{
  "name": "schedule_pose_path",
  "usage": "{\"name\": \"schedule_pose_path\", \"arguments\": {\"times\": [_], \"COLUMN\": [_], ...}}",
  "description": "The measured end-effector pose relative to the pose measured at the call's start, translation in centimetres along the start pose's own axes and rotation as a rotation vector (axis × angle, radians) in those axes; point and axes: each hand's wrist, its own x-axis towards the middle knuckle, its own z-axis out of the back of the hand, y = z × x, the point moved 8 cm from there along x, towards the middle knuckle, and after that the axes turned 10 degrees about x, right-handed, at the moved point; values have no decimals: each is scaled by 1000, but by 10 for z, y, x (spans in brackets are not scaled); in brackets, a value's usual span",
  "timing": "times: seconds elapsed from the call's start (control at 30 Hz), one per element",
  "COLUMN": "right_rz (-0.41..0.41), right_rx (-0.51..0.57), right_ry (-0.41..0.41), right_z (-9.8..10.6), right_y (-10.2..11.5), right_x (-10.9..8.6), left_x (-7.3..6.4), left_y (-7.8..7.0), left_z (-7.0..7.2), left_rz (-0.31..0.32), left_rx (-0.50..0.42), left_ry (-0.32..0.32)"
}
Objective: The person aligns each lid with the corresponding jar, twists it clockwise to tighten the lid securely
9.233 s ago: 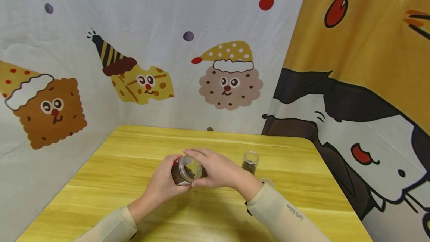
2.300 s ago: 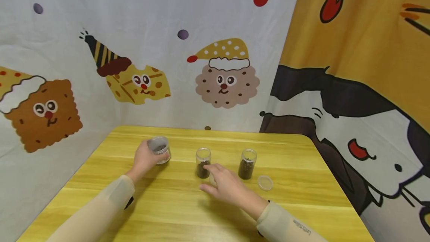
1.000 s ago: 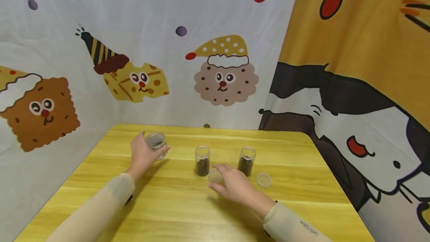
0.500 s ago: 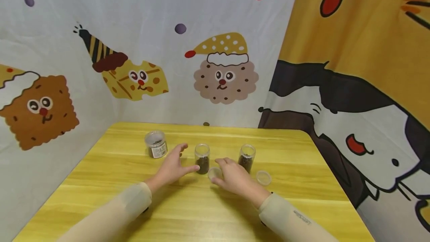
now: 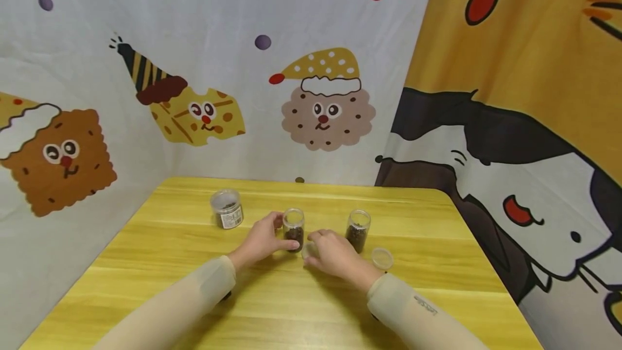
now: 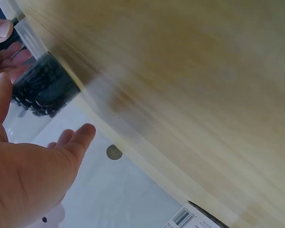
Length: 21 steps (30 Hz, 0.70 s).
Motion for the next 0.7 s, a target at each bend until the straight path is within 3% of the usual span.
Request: {"name": "schedule_pose_path", "arguments": {"times": [0.3, 0.7], "right_rz": [0, 13], "right_rx": [21, -12], "right_ry": [16, 51], "right_z": [-2, -9], "right_y": [1, 3], "right_x": [3, 6], "left_x": [2, 2], "left_y": [-6, -9], "left_z": [-9, -11], "left_rz": [-62, -71], "left_rx": [20, -19], "left_ry": [64, 51]}}
